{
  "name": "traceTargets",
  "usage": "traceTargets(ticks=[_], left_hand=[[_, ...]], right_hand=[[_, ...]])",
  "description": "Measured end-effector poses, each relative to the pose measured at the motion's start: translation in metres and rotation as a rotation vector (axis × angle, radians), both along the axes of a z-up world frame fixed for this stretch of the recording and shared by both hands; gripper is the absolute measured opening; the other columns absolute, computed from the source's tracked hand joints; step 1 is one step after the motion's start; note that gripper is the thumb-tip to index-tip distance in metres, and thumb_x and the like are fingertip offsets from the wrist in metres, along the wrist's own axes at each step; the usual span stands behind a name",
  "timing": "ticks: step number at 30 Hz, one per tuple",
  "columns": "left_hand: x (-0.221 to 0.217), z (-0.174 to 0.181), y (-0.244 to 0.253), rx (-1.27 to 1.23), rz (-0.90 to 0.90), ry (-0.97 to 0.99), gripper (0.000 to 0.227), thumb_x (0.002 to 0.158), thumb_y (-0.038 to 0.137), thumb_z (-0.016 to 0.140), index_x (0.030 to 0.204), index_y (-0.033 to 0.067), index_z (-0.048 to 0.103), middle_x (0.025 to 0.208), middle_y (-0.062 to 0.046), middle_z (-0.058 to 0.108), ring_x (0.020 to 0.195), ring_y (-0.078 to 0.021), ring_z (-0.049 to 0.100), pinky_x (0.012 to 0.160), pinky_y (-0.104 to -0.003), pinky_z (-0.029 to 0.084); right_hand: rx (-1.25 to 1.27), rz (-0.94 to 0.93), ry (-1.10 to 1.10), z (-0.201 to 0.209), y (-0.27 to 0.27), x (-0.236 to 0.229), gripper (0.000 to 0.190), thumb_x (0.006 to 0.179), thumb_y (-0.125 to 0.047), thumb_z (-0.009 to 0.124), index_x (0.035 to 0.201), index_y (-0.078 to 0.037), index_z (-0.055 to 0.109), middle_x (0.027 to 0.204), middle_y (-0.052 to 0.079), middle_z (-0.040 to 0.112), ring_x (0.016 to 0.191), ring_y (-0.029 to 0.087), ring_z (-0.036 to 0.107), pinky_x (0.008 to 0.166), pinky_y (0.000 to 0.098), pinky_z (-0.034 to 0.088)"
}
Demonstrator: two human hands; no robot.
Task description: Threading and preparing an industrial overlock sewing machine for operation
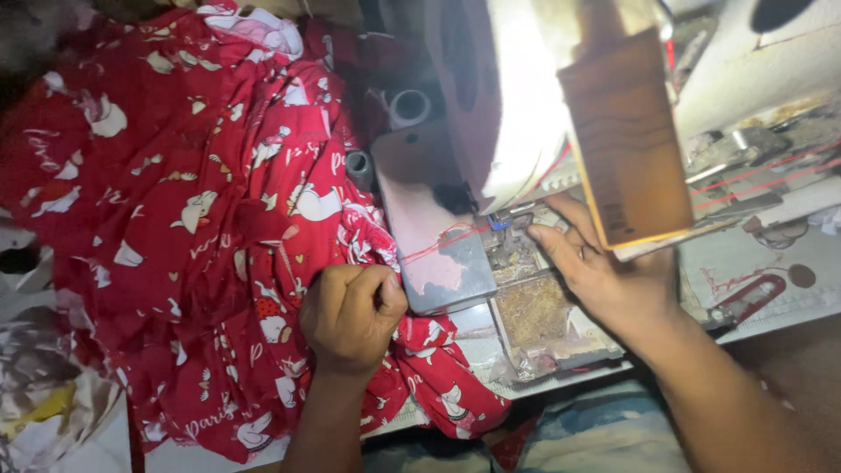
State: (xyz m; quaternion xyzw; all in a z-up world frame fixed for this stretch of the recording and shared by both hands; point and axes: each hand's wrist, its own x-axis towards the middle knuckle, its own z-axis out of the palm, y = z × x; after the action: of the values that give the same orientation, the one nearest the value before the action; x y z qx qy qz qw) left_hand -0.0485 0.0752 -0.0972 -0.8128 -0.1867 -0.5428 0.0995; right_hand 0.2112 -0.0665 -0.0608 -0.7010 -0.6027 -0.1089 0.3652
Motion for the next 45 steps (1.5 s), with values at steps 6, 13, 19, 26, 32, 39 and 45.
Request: traceTargets(ticks=[6, 13, 19, 26, 32, 39, 45], left_hand=[[0.000, -0.001, -0.001, 0.014, 0.036, 0.017, 0.019, 0.099, 0.019, 0.063, 0.083, 0.0116, 0.070, 0.074, -0.002, 0.053, 0.060, -0.0192, 0.060, 0.059, -0.031, 0.055], [0.002, 0.004, 0.000, -0.011, -0.010, -0.006, 0.017, 0.098, 0.016, 0.063, 0.084, 0.0106, 0.069, 0.073, -0.003, 0.052, 0.060, -0.0205, 0.060, 0.060, -0.031, 0.056], [0.001, 0.006, 0.000, 0.011, -0.008, -0.010, 0.012, 0.095, 0.013, 0.064, 0.084, 0.0114, 0.068, 0.073, -0.003, 0.050, 0.059, -0.0200, 0.060, 0.059, -0.031, 0.055], [0.000, 0.087, -0.099, -0.399, -0.362, -0.065, 0.016, 0.093, 0.004, 0.059, 0.108, 0.0076, 0.057, 0.105, -0.013, 0.061, 0.093, -0.0284, 0.061, 0.085, -0.041, 0.053], [0.018, 0.075, -0.180, -0.857, -1.051, -0.202, 0.031, 0.114, 0.031, 0.046, 0.118, 0.0036, 0.059, 0.119, -0.020, 0.070, 0.113, -0.0318, 0.070, 0.118, -0.052, 0.051], [0.024, 0.072, -0.208, -0.716, -0.750, -0.229, 0.018, 0.100, 0.018, 0.069, 0.107, 0.0017, 0.067, 0.096, -0.014, 0.070, 0.086, -0.0284, 0.068, 0.081, -0.036, 0.058], [0.043, 0.074, -0.217, -0.734, -0.506, -0.173, 0.007, 0.097, 0.011, 0.068, 0.097, 0.0049, 0.071, 0.084, -0.010, 0.072, 0.070, -0.0214, 0.065, 0.066, -0.030, 0.053]], right_hand=[[0.062, 0.242, 0.305, -0.057, 0.022, 0.005, 0.016, 0.099, -0.008, 0.065, 0.111, -0.003, 0.073, 0.065, 0.011, 0.058, 0.066, 0.023, 0.059, 0.063, 0.0374, 0.049], [-0.019, 0.282, -0.074, -0.094, 0.026, 0.038, 0.021, 0.102, -0.029, 0.057, 0.092, -0.013, 0.064, 0.062, 0.007, 0.052, 0.060, 0.032, 0.060, 0.063, 0.0412, 0.047], [0.088, 0.339, -0.108, -0.065, 0.030, 0.024, 0.013, 0.100, -0.010, 0.064, 0.088, -0.006, 0.064, 0.066, 0.016, 0.055, 0.063, 0.042, 0.060, 0.059, 0.0465, 0.049], [-0.260, 0.198, 0.000, 0.015, -0.083, -0.049, 0.018, 0.091, -0.038, 0.063, 0.101, -0.034, 0.078, 0.076, -0.005, 0.073, 0.065, 0.021, 0.063, 0.059, 0.0350, 0.045], [-0.836, 0.320, 0.423, -0.078, -0.129, -0.063, 0.017, 0.073, -0.041, 0.074, 0.084, -0.031, 0.082, 0.088, -0.014, 0.084, 0.082, 0.000, 0.080, 0.081, 0.0174, 0.057], [-0.118, 0.392, 1.313, -0.009, -0.174, -0.069, 0.016, 0.079, -0.008, 0.079, 0.091, 0.002, 0.084, 0.052, 0.008, 0.064, 0.038, 0.012, 0.048, 0.033, 0.0284, 0.033], [0.173, 0.545, 1.835, -0.023, -0.156, -0.080, 0.015, 0.089, 0.000, 0.068, 0.099, 0.009, 0.074, 0.043, 0.007, 0.040, 0.037, 0.014, 0.034, 0.036, 0.0285, 0.023]])
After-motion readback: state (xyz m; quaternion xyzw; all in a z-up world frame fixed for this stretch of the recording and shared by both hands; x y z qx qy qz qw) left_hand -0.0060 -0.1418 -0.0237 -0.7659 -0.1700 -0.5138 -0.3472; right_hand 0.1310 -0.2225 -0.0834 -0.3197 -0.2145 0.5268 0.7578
